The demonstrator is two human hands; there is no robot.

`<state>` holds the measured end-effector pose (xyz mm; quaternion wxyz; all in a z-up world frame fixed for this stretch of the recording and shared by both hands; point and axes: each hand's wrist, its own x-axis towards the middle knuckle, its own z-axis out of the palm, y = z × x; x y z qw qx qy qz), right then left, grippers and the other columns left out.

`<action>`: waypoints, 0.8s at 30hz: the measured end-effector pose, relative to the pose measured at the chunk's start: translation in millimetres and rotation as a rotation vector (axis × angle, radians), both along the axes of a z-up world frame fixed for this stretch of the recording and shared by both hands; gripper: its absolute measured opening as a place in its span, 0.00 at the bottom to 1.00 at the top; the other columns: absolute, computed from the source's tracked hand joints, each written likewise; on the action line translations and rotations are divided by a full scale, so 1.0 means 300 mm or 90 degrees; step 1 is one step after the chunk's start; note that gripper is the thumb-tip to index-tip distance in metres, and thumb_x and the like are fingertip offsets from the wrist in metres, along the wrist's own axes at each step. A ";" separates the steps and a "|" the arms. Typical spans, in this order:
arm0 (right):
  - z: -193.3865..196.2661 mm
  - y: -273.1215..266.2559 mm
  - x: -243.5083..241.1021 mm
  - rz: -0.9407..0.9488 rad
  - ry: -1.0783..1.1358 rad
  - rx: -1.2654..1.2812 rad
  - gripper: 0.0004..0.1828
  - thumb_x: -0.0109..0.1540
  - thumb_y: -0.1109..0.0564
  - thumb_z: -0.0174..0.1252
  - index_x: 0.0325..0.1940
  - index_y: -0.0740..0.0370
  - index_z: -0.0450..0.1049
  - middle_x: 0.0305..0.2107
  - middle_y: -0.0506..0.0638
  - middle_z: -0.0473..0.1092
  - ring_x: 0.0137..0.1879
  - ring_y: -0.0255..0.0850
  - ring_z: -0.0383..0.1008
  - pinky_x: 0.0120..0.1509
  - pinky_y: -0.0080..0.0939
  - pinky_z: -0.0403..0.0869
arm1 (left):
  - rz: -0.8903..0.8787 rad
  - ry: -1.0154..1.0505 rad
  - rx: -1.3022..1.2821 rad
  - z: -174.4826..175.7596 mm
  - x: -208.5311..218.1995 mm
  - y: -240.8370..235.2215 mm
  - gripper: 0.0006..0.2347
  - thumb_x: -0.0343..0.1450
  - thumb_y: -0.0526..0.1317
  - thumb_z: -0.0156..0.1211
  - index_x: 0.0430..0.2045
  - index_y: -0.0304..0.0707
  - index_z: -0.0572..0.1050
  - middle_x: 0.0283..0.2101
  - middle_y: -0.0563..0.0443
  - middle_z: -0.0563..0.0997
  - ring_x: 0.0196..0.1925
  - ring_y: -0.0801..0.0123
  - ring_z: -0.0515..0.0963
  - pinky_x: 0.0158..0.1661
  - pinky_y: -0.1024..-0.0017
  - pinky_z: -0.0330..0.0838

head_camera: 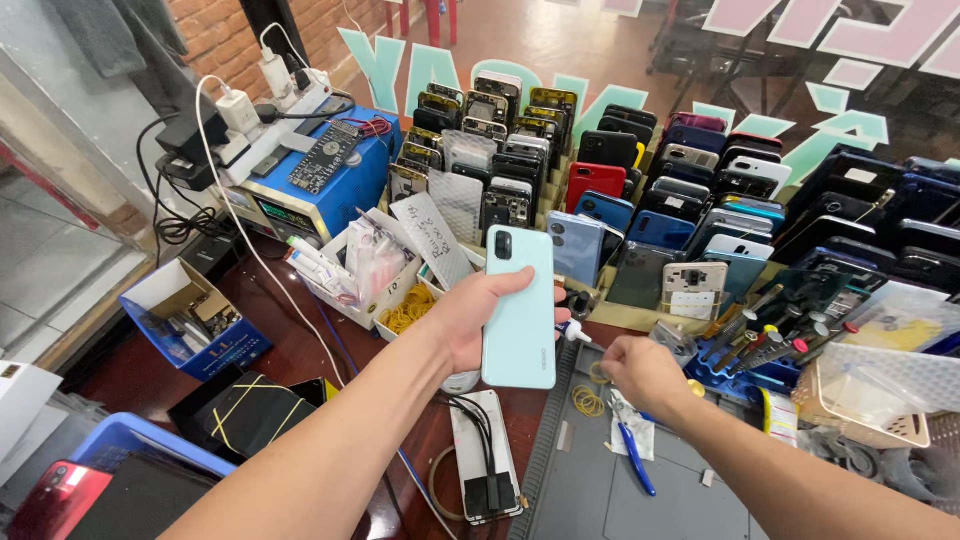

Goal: The person applies a thin yellow strip to the back of a light blue smartphone, then sprays the phone with a can and wipes the surface with a cloth. The person handles the phone and tools on a cluttered workbench in a repair shop.

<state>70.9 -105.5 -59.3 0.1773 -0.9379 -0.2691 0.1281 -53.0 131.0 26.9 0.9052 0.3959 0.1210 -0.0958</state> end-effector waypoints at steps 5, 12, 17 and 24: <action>0.310 0.050 0.038 -0.196 0.192 0.360 0.12 0.62 0.54 0.62 0.42 0.66 0.79 0.31 0.51 0.77 0.33 0.40 0.76 0.37 0.41 0.75 | -0.035 0.013 -0.002 0.075 0.031 -0.063 0.22 0.74 0.46 0.56 0.54 0.21 0.71 0.50 0.35 0.81 0.53 0.51 0.83 0.49 0.55 0.80; 0.590 0.088 0.061 -0.136 0.311 0.655 0.07 0.63 0.57 0.61 0.40 0.63 0.75 0.31 0.46 0.76 0.38 0.34 0.76 0.42 0.36 0.76 | -0.016 -0.104 0.027 0.197 0.056 -0.212 0.20 0.72 0.44 0.56 0.56 0.31 0.70 0.47 0.39 0.81 0.49 0.53 0.84 0.46 0.54 0.81; 0.624 0.034 0.049 -0.094 0.353 0.677 0.06 0.63 0.57 0.61 0.39 0.63 0.75 0.31 0.46 0.76 0.36 0.33 0.75 0.41 0.36 0.77 | 0.044 -0.132 0.112 0.247 0.087 -0.284 0.18 0.72 0.40 0.58 0.54 0.29 0.72 0.44 0.39 0.82 0.44 0.53 0.85 0.41 0.55 0.83; 0.604 -0.014 0.054 -0.007 0.089 0.521 0.07 0.63 0.58 0.62 0.41 0.64 0.78 0.29 0.46 0.77 0.34 0.30 0.73 0.38 0.33 0.73 | 0.047 -0.112 0.075 0.208 0.130 -0.319 0.16 0.73 0.42 0.57 0.52 0.33 0.73 0.44 0.43 0.82 0.44 0.57 0.84 0.42 0.57 0.82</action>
